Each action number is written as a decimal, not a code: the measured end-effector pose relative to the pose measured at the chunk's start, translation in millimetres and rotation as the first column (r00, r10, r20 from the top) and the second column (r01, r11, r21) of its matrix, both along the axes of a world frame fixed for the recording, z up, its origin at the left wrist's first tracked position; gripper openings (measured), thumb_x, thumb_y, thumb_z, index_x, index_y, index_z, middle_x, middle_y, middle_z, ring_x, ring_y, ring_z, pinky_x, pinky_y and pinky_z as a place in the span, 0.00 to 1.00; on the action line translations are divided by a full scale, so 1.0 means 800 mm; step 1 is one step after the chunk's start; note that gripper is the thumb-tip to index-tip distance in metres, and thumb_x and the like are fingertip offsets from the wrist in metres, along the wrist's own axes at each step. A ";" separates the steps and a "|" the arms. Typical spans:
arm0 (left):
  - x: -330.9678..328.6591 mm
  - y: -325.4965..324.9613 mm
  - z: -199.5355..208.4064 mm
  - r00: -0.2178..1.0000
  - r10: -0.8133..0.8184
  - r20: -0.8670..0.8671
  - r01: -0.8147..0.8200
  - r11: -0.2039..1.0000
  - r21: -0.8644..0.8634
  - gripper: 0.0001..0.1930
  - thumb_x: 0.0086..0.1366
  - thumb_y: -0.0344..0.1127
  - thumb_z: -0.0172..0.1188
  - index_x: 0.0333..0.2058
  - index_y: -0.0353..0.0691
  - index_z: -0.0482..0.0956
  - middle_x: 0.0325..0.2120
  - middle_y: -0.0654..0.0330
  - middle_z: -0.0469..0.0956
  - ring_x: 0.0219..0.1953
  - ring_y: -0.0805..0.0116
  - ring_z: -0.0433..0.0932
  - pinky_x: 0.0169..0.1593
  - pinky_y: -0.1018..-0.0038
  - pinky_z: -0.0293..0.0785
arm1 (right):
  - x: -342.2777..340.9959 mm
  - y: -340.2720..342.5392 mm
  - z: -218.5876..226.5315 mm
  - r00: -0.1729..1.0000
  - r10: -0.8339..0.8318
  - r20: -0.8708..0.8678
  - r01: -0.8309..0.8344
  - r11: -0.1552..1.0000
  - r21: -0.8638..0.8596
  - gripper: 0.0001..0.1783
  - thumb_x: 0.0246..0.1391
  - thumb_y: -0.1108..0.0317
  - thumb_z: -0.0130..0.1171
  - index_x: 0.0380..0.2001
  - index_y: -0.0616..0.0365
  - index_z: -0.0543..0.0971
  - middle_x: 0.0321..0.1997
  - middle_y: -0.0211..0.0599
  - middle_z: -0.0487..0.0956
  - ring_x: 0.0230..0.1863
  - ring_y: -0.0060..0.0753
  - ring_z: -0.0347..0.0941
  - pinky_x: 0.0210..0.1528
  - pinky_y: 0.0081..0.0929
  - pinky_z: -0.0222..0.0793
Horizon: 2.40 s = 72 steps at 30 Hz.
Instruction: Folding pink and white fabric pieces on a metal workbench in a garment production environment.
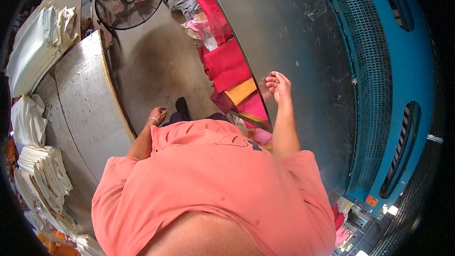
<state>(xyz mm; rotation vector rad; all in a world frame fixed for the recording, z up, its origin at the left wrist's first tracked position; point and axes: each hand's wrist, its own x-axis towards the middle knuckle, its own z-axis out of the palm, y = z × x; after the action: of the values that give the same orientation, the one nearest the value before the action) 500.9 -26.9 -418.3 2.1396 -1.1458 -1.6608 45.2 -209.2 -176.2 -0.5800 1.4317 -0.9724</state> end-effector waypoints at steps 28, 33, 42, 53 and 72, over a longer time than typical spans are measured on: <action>-0.011 0.016 -0.009 0.995 0.094 -0.022 -0.093 0.996 0.012 0.17 0.54 0.37 0.51 0.42 0.35 0.74 0.38 0.47 0.75 0.42 0.56 0.75 0.46 0.71 0.69 | -0.006 0.003 -0.003 1.000 0.021 -0.010 -0.021 1.000 0.000 0.11 0.56 0.64 0.45 0.35 0.61 0.71 0.24 0.41 0.77 0.19 0.27 0.74 0.15 0.17 0.68; -0.019 0.006 0.001 0.997 0.077 -0.022 -0.077 0.997 0.014 0.17 0.54 0.37 0.52 0.42 0.35 0.74 0.38 0.47 0.75 0.42 0.56 0.75 0.46 0.71 0.69 | -0.006 0.004 -0.004 1.000 0.003 0.011 -0.003 1.000 -0.019 0.12 0.56 0.64 0.45 0.35 0.61 0.71 0.24 0.42 0.77 0.19 0.28 0.74 0.16 0.18 0.70; -0.021 -0.001 0.014 0.999 -0.017 0.036 0.017 1.000 0.013 0.17 0.55 0.38 0.52 0.41 0.35 0.75 0.36 0.46 0.76 0.41 0.55 0.75 0.46 0.70 0.69 | -0.007 0.006 -0.004 0.999 -0.001 0.038 0.002 0.999 -0.037 0.12 0.56 0.64 0.45 0.35 0.62 0.70 0.25 0.43 0.77 0.20 0.29 0.74 0.17 0.19 0.70; -0.034 0.000 0.036 0.991 -0.090 0.103 0.081 0.992 0.093 0.17 0.55 0.39 0.52 0.40 0.36 0.75 0.36 0.47 0.76 0.41 0.53 0.74 0.46 0.68 0.69 | -0.003 0.005 0.006 0.997 -0.018 0.069 0.017 1.000 0.015 0.12 0.57 0.64 0.44 0.36 0.62 0.70 0.25 0.42 0.76 0.20 0.27 0.73 0.17 0.16 0.68; -0.046 -0.086 0.044 0.966 0.003 0.258 0.001 1.000 -0.016 0.14 0.54 0.39 0.51 0.39 0.43 0.77 0.38 0.48 0.73 0.41 0.51 0.72 0.46 0.63 0.68 | 0.215 -0.014 -0.013 0.711 0.700 -0.061 -0.697 0.714 0.067 0.10 0.54 0.66 0.49 0.36 0.61 0.73 0.25 0.33 0.76 0.23 0.19 0.71 0.24 0.17 0.65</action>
<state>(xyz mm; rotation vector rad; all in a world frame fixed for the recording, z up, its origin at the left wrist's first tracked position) 464.2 -95.3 -383.1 2.3989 -1.2190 -1.3960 217.6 -220.2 -186.3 -1.0496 1.1389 -0.3031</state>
